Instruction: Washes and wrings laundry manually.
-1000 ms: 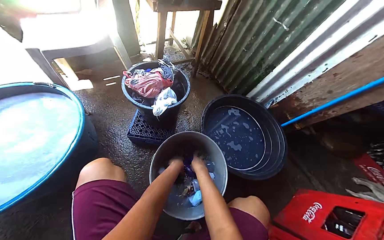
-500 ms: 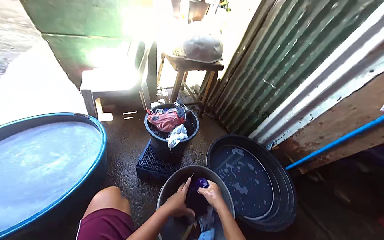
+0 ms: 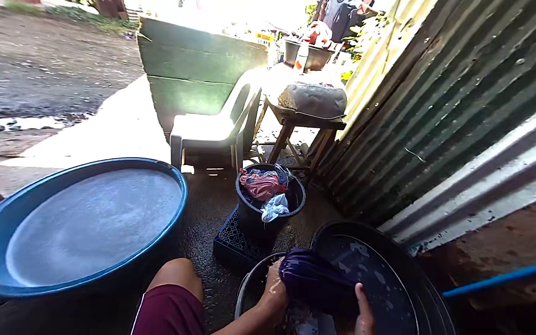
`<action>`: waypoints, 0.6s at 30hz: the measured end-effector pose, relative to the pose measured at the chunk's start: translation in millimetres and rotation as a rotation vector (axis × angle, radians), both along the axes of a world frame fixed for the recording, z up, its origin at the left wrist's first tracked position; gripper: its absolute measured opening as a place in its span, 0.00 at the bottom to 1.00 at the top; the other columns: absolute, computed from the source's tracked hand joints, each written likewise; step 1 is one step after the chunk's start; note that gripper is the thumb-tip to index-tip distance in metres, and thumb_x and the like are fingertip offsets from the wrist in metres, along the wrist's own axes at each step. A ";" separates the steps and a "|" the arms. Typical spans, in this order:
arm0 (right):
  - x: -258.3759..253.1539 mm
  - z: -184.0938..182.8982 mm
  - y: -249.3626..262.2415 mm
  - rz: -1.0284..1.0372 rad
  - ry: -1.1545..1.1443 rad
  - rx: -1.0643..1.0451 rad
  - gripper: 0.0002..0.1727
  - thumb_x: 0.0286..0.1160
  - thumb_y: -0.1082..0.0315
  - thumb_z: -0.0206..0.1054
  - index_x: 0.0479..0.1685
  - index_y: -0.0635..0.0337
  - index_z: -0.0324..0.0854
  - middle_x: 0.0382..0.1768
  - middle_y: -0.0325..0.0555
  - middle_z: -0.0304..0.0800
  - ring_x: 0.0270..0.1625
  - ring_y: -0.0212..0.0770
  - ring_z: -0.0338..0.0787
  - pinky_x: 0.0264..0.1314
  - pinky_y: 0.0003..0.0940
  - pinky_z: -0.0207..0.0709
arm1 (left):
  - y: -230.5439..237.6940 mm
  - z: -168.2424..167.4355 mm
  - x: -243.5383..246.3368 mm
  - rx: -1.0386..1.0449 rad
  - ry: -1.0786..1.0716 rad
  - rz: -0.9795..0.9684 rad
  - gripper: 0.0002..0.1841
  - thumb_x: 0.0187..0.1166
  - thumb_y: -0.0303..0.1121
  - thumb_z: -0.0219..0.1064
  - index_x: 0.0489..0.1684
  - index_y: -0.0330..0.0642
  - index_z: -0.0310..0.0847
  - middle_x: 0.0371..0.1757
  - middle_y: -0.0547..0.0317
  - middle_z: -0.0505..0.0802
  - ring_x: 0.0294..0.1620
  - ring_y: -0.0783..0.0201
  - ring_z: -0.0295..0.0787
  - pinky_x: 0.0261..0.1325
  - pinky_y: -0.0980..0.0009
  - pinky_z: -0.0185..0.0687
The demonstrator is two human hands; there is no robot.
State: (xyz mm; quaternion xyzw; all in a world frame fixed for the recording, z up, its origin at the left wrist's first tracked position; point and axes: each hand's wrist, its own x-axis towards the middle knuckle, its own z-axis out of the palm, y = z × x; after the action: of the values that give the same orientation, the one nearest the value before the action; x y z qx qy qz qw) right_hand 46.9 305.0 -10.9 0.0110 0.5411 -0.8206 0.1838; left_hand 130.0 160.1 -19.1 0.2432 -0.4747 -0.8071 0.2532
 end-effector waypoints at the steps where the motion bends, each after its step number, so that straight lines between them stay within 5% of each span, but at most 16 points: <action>1: 0.3 -21.0 -2.5 0.030 -0.039 0.081 0.25 0.94 0.48 0.43 0.70 0.56 0.73 0.53 0.42 0.91 0.56 0.36 0.92 0.58 0.41 0.88 | 5.6 11.6 -1.2 0.028 0.058 -0.019 0.12 0.83 0.28 0.60 0.56 0.33 0.83 0.46 0.56 0.94 0.50 0.69 0.91 0.59 0.68 0.87; 4: 15.5 -58.5 -7.7 0.146 -0.094 0.029 0.32 0.93 0.39 0.29 0.73 0.49 0.67 0.55 0.41 0.87 0.58 0.37 0.88 0.55 0.43 0.87 | 24.3 31.6 -9.7 0.053 0.222 -0.075 0.13 0.82 0.26 0.59 0.59 0.32 0.80 0.49 0.57 0.93 0.53 0.70 0.90 0.63 0.70 0.86; 5: 16.8 -59.2 -7.6 0.142 -0.088 -0.092 0.34 0.88 0.32 0.32 0.71 0.45 0.69 0.55 0.38 0.88 0.59 0.37 0.89 0.56 0.44 0.87 | 29.9 33.0 -10.3 0.069 0.260 -0.090 0.13 0.81 0.25 0.59 0.60 0.32 0.80 0.49 0.58 0.93 0.55 0.72 0.89 0.65 0.71 0.85; 7: 9.0 -46.9 -5.7 0.145 -0.121 -0.344 0.46 0.54 0.16 0.61 0.64 0.39 0.82 0.55 0.38 0.95 0.60 0.40 0.93 0.59 0.49 0.89 | 35.7 29.6 -4.9 0.141 0.318 -0.122 0.12 0.81 0.22 0.59 0.60 0.35 0.77 0.49 0.62 0.92 0.55 0.74 0.89 0.65 0.72 0.84; 8: 2.7 -40.7 -3.2 0.160 -0.113 -0.397 0.47 0.45 0.17 0.70 0.62 0.41 0.86 0.54 0.40 0.96 0.59 0.41 0.94 0.60 0.51 0.89 | 34.4 25.1 -0.7 0.156 0.325 -0.139 0.12 0.81 0.21 0.58 0.59 0.37 0.76 0.49 0.63 0.92 0.55 0.75 0.89 0.65 0.73 0.84; 9: -1.8 -35.9 -0.4 0.153 -0.081 -0.385 0.45 0.49 0.19 0.70 0.62 0.43 0.86 0.54 0.40 0.96 0.59 0.41 0.94 0.61 0.50 0.89 | 30.7 17.0 4.2 0.120 0.308 -0.156 0.13 0.81 0.21 0.58 0.61 0.35 0.75 0.50 0.63 0.92 0.56 0.76 0.88 0.66 0.73 0.83; 11: -2.4 -20.6 0.4 0.043 -0.004 -0.205 0.32 0.83 0.31 0.49 0.64 0.46 0.80 0.53 0.36 0.95 0.57 0.34 0.94 0.60 0.42 0.90 | 18.0 -9.0 15.7 -0.111 0.189 -0.184 0.17 0.77 0.23 0.63 0.63 0.28 0.77 0.56 0.56 0.92 0.61 0.75 0.87 0.71 0.75 0.80; 13: -4.7 -1.3 -5.9 -0.108 0.039 0.042 0.21 0.93 0.52 0.45 0.68 0.54 0.74 0.52 0.36 0.91 0.55 0.28 0.91 0.59 0.34 0.88 | -4.9 -39.2 30.8 -0.419 -0.052 -0.315 0.30 0.71 0.29 0.70 0.74 0.25 0.74 0.74 0.39 0.83 0.77 0.60 0.78 0.83 0.67 0.69; 14: -7.2 5.4 -8.8 -0.166 0.080 0.143 0.20 0.91 0.59 0.50 0.72 0.59 0.72 0.55 0.39 0.88 0.56 0.28 0.89 0.61 0.32 0.85 | -16.4 -53.0 37.7 -0.471 -0.200 -0.456 0.40 0.69 0.32 0.75 0.85 0.28 0.64 0.85 0.32 0.70 0.86 0.49 0.68 0.87 0.59 0.63; 16: -10.7 9.4 -14.4 -0.246 0.256 0.291 0.25 0.78 0.68 0.66 0.72 0.70 0.72 0.55 0.48 0.89 0.55 0.29 0.90 0.61 0.29 0.85 | -24.4 -73.3 48.6 -0.295 -0.378 -0.665 0.58 0.68 0.38 0.82 0.97 0.39 0.39 0.93 0.29 0.52 0.88 0.37 0.62 0.83 0.46 0.69; 18: -5.7 6.7 -18.8 -0.208 0.545 0.378 0.26 0.62 0.71 0.74 0.60 0.78 0.78 0.48 0.47 0.91 0.51 0.24 0.90 0.59 0.22 0.85 | -10.3 -75.4 53.5 0.064 -0.269 -0.691 0.52 0.81 0.52 0.66 0.98 0.48 0.30 0.92 0.33 0.57 0.84 0.34 0.69 0.70 0.36 0.80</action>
State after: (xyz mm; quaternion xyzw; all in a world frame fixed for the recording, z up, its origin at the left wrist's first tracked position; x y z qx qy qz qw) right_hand 41.2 286.2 -4.2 -0.1195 0.7086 -0.6930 -0.0575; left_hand 183.5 149.8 -94.5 0.1804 -0.5322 -0.8202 -0.1069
